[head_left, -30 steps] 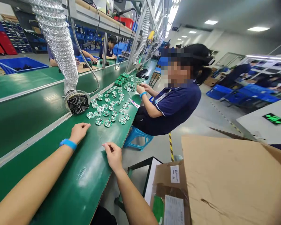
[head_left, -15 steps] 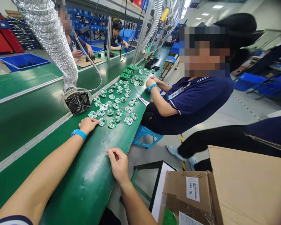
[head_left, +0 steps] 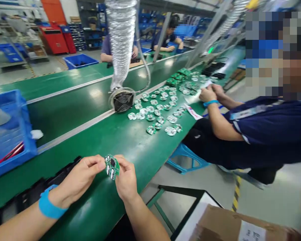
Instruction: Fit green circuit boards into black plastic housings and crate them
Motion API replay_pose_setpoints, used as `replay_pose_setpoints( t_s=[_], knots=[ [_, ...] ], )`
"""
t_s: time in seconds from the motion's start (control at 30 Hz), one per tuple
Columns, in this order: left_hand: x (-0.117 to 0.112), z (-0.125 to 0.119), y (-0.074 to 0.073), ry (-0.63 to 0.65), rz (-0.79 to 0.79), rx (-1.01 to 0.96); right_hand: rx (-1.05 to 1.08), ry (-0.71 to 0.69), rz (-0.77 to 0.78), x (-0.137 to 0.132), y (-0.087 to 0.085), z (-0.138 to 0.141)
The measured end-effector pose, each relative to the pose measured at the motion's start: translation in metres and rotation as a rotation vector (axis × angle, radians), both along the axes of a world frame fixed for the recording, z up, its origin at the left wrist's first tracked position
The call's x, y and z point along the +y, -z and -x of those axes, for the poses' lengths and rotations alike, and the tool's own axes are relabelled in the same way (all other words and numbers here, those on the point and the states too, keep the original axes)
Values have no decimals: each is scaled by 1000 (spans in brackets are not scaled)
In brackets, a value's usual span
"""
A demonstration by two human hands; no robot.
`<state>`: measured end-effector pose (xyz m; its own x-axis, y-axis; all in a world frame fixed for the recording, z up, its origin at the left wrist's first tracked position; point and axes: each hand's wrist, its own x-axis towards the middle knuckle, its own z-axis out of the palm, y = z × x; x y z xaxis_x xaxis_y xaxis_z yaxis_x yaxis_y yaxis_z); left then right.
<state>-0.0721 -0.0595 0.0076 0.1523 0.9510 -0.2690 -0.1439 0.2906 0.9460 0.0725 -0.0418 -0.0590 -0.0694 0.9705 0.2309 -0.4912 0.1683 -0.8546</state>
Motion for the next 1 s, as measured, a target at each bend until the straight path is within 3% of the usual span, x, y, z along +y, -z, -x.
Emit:
replay_pose_setpoints(
  t_s=[0.17, 0.33, 0.4, 0.47, 0.57, 0.63, 0.7, 0.8, 0.9, 1.0],
  knots=[
    [-69, 33, 17, -162, 51, -250, 43, -249, -33, -49, -21, 45],
    [-102, 58, 26, -254, 90, -332, -97, -340, -168, -74, -34, 64],
    [-113, 72, 30, -356, 117, -305, -244, -333, -262, -71, -38, 64],
    [-126, 90, 35, -541, 82, -201, -437, -255, -421, -57, -40, 61],
    [-150, 114, 45, -769, -68, 185, -718, -105, -742, -20, -40, 56],
    [-163, 122, 51, -742, -165, 520, -840, -93, -941, 7, -36, 57],
    [-167, 121, 55, -626, -306, 817, -933, -158, -1089, 31, -30, 59],
    [-156, 107, 59, -464, -542, 1164, -1084, -304, -1199, 54, -21, 65],
    [-135, 91, 65, -330, -668, 1388, -1202, -385, -1258, 63, -15, 69],
    [-118, 80, 74, -248, -766, 1480, -1270, -411, -1299, 64, -13, 72]
  ],
)
